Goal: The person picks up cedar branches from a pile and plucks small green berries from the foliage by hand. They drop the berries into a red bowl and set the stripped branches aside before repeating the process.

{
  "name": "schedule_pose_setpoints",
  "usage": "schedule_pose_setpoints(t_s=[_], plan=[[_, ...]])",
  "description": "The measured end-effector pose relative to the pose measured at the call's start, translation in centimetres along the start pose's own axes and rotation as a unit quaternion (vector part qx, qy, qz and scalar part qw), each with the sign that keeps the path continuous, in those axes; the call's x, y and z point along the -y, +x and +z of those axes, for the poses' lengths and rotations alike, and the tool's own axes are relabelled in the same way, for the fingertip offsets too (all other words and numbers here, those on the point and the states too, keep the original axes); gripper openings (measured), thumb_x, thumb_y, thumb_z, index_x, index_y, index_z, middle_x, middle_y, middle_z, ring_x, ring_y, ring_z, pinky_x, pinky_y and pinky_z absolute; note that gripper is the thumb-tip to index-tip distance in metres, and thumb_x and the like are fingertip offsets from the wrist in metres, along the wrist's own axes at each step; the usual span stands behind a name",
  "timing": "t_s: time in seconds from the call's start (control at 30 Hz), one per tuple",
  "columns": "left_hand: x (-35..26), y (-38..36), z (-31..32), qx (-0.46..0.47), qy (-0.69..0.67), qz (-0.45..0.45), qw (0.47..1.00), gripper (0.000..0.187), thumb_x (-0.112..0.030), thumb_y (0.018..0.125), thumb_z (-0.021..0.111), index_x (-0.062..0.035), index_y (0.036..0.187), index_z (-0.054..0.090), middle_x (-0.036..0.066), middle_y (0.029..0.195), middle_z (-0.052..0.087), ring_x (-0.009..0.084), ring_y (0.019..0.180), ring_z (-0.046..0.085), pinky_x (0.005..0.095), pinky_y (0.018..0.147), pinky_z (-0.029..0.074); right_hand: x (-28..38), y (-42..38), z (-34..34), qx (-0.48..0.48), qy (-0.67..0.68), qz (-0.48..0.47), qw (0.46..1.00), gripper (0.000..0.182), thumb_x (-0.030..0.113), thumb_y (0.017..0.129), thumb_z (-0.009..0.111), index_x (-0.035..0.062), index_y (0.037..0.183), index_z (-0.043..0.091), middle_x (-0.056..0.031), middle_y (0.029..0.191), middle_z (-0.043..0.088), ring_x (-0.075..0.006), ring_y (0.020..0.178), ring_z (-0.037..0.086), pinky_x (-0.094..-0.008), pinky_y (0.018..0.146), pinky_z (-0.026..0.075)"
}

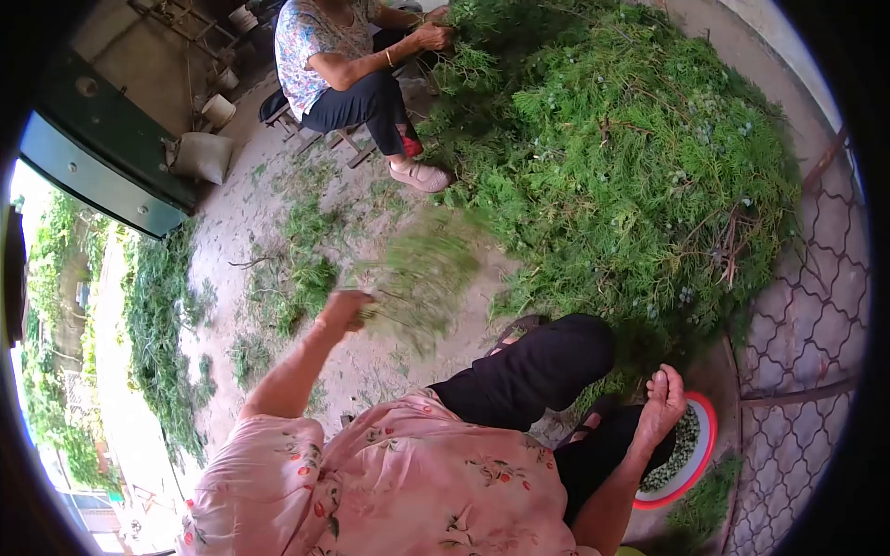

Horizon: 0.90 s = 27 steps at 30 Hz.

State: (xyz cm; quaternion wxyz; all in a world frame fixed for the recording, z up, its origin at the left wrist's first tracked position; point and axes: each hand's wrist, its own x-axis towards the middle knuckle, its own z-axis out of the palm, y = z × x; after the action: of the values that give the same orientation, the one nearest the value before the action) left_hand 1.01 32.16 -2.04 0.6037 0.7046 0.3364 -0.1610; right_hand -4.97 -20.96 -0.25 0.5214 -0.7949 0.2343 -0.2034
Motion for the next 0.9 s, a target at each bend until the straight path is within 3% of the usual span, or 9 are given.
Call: schedule_pose_setpoints(t_s=[0.03,0.1,0.13,0.2,0.37,0.47,0.53,0.67,0.9], plan=[[0.1,0.0,-4.2,-0.087,-0.112,-0.035,0.989,0.009,-0.013,0.083,0.056,-0.0052,0.083,0.061,0.004,0.060,0.055,0.0127,0.040,0.046,0.0241,0.035,0.036,-0.4,0.1,-0.3,-0.008,0.007,0.007,1.000,0.015,0.011,0.087,0.056,0.0036,0.099,0.063,0.0010,0.075,0.057,-0.0059,0.063,0.049,-0.0197,0.056,0.041],[2.9,-0.4,-13.9,-0.233,-0.431,0.118,0.864,0.014,-0.017,0.081,0.057,-0.0057,0.090,0.056,0.006,0.079,0.058,0.0144,0.063,0.052,0.0252,0.048,0.044,-0.9,0.2,-0.6,-0.016,0.027,0.022,0.999,0.016,0.013,0.087,0.056,0.0048,0.100,0.063,0.0009,0.076,0.057,-0.0053,0.064,0.050,-0.0188,0.056,0.040],[9.1,3.9,-25.1,-0.120,-0.475,0.276,0.827,0.041,-0.024,0.080,0.062,-0.0041,0.113,0.049,0.014,0.100,0.057,0.0201,0.084,0.057,0.0294,0.066,0.050,-1.1,0.2,-0.8,-0.011,0.030,0.020,0.999,0.016,0.013,0.087,0.056,0.0048,0.100,0.063,0.0009,0.076,0.057,-0.0053,0.064,0.050,-0.0188,0.056,0.040],[8.2,-2.2,-31.7,-0.247,-0.540,0.334,0.732,0.087,-0.045,0.078,0.064,-0.0143,0.142,0.012,0.024,0.132,0.036,0.0329,0.117,0.045,0.0408,0.094,0.042,-1.3,0.3,-1.0,-0.016,0.036,0.024,0.999,0.017,0.013,0.087,0.056,0.0047,0.100,0.063,0.0010,0.076,0.058,-0.0051,0.065,0.050,-0.0185,0.056,0.040],[13.6,-5.6,-36.2,-0.460,-0.477,0.258,0.703,0.070,-0.045,0.085,0.055,-0.0151,0.139,0.022,0.016,0.128,0.044,0.0290,0.105,0.054,0.0327,0.071,0.051,-0.3,-0.3,-0.9,-0.034,0.042,0.006,0.999,0.013,0.008,0.085,0.058,0.0037,0.096,0.064,0.0005,0.074,0.058,-0.0055,0.060,0.051,-0.0183,0.055,0.042],[11.8,-0.9,-27.9,-0.405,-0.476,0.131,0.769,0.056,-0.041,0.086,0.054,-0.0125,0.130,0.033,0.014,0.112,0.055,0.0244,0.089,0.059,0.0256,0.063,0.051,-0.1,-0.5,-0.9,-0.043,0.076,0.009,0.996,0.012,0.006,0.084,0.058,0.0030,0.095,0.064,-0.0016,0.078,0.058,-0.0079,0.064,0.055,-0.0200,0.058,0.046],[12.4,5.7,-23.7,-0.244,-0.490,0.026,0.837,0.030,-0.030,0.090,0.050,-0.0114,0.114,0.049,0.006,0.101,0.060,0.0148,0.084,0.060,0.0252,0.057,0.050,0.2,-0.6,-1.2,-0.045,0.060,-0.004,0.997,0.013,0.003,0.083,0.057,0.0006,0.094,0.063,-0.0045,0.084,0.060,-0.0098,0.068,0.057,-0.0231,0.061,0.050],[2.1,6.8,-3.2,0.019,-0.424,0.038,0.905,0.016,-0.023,0.089,0.053,-0.0095,0.098,0.054,0.002,0.088,0.060,0.0126,0.072,0.057,0.0234,0.056,0.048,0.4,-1.3,-2.1,-0.063,0.031,-0.044,0.997,0.013,0.001,0.079,0.059,-0.0005,0.092,0.062,-0.0074,0.084,0.062,-0.0114,0.065,0.058,-0.0244,0.059,0.047],[-12.6,-4.3,23.1,0.418,-0.316,0.096,0.846,0.033,-0.019,0.083,0.063,-0.0036,0.110,0.053,0.008,0.085,0.063,0.0151,0.068,0.058,0.0264,0.059,0.048,0.9,-1.1,-2.4,-0.055,0.024,-0.065,0.996,0.013,0.002,0.081,0.057,-0.0007,0.093,0.063,-0.0047,0.078,0.062,-0.0095,0.060,0.058,-0.0224,0.058,0.047]])
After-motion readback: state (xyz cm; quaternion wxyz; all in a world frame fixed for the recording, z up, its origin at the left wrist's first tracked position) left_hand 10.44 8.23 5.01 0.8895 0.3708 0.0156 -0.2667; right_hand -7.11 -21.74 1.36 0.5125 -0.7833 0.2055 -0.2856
